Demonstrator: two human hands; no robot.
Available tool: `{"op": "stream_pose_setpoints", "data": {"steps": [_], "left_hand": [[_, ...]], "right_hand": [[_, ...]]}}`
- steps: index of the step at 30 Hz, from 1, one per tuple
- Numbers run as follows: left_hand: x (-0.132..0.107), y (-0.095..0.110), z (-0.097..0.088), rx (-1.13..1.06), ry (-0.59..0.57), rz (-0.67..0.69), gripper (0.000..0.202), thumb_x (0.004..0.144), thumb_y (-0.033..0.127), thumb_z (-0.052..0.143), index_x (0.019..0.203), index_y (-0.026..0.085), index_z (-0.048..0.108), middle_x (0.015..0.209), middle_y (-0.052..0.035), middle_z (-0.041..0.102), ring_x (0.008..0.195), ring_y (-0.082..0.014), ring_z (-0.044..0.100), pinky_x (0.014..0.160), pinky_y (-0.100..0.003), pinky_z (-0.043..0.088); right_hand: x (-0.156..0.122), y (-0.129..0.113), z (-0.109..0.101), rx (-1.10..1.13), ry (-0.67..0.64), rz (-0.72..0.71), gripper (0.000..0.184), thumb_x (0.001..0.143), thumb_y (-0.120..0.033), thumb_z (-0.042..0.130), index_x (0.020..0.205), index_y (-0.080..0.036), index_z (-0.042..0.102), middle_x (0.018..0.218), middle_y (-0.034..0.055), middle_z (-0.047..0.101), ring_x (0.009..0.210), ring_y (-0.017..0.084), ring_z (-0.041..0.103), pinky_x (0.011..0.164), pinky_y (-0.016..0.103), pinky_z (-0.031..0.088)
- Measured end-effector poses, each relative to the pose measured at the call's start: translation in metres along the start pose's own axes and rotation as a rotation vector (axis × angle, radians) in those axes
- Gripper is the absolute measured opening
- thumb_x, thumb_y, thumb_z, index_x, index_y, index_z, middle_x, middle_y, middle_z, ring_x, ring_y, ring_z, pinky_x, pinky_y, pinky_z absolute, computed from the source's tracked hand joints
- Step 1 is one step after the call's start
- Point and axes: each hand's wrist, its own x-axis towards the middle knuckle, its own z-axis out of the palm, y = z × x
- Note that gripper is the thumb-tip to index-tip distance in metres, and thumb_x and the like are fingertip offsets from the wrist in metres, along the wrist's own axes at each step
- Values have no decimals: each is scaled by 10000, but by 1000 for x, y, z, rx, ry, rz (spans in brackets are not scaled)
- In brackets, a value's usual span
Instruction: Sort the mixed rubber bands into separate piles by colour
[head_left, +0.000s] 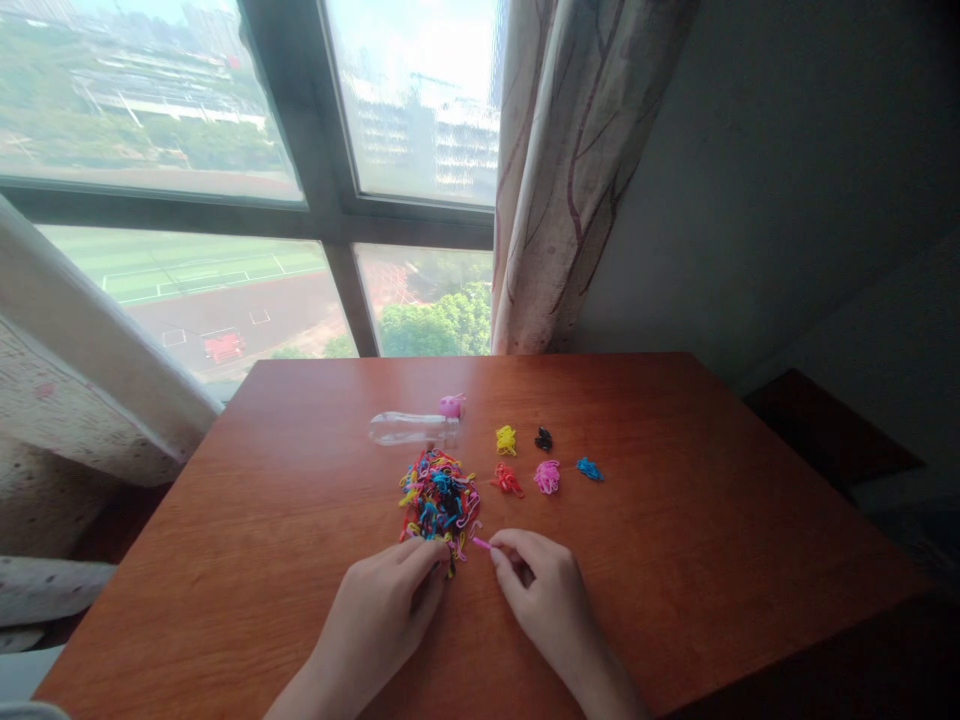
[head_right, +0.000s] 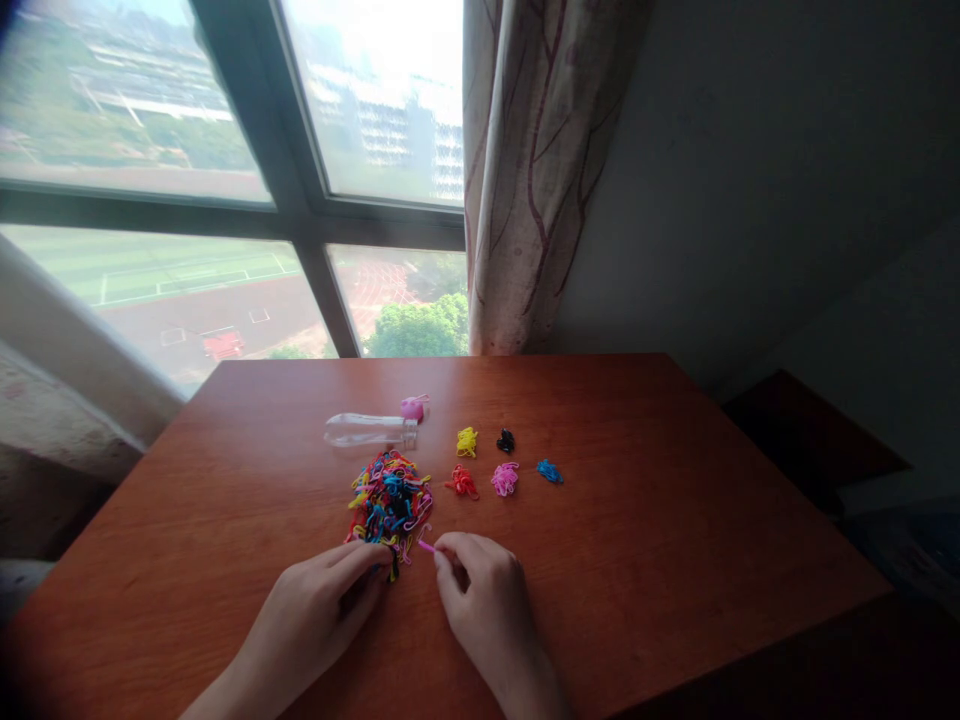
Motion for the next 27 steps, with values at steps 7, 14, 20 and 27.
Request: {"op": "stream_pose_setpoints", "data": {"steps": [7, 14, 20, 27], "left_hand": [[0, 0, 1, 16, 16, 24, 198, 950, 203, 422, 903, 251, 608, 831, 10, 724, 699, -155, 690, 615, -220, 467], [-1, 0, 2, 22, 20, 37, 200, 929, 179, 435, 931, 253, 620, 841, 9, 731, 712, -153, 698, 629, -216, 477], [-1, 0, 1, 43, 7, 33, 214, 945, 196, 424, 923, 251, 630, 838, 0, 732, 710, -149, 697, 628, -211, 480], [0, -1, 1, 21, 9, 25, 215, 964, 219, 418, 945, 253, 629, 858, -4, 734, 725, -151, 698, 643, -214, 485]], "right_hand": [[8, 29, -31, -121, 151, 15, 178, 932, -241, 509, 901, -218, 683, 728, 4, 673, 619, 147, 623, 601, 227, 438], [33, 51, -52, -305, 285, 1, 207, 937, -298, 513, 914, -211, 700, 816, 35, 725, 664, 168, 657, 654, 250, 456], [38, 55, -47, -403, 280, 18, 248, 951, -309, 485, 958, -202, 708, 799, 55, 722, 670, 184, 661, 640, 257, 453], [26, 39, -39, -294, 248, 19, 224, 946, -288, 487, 952, -207, 696, 721, 28, 695, 593, 161, 628, 614, 248, 448]]}}
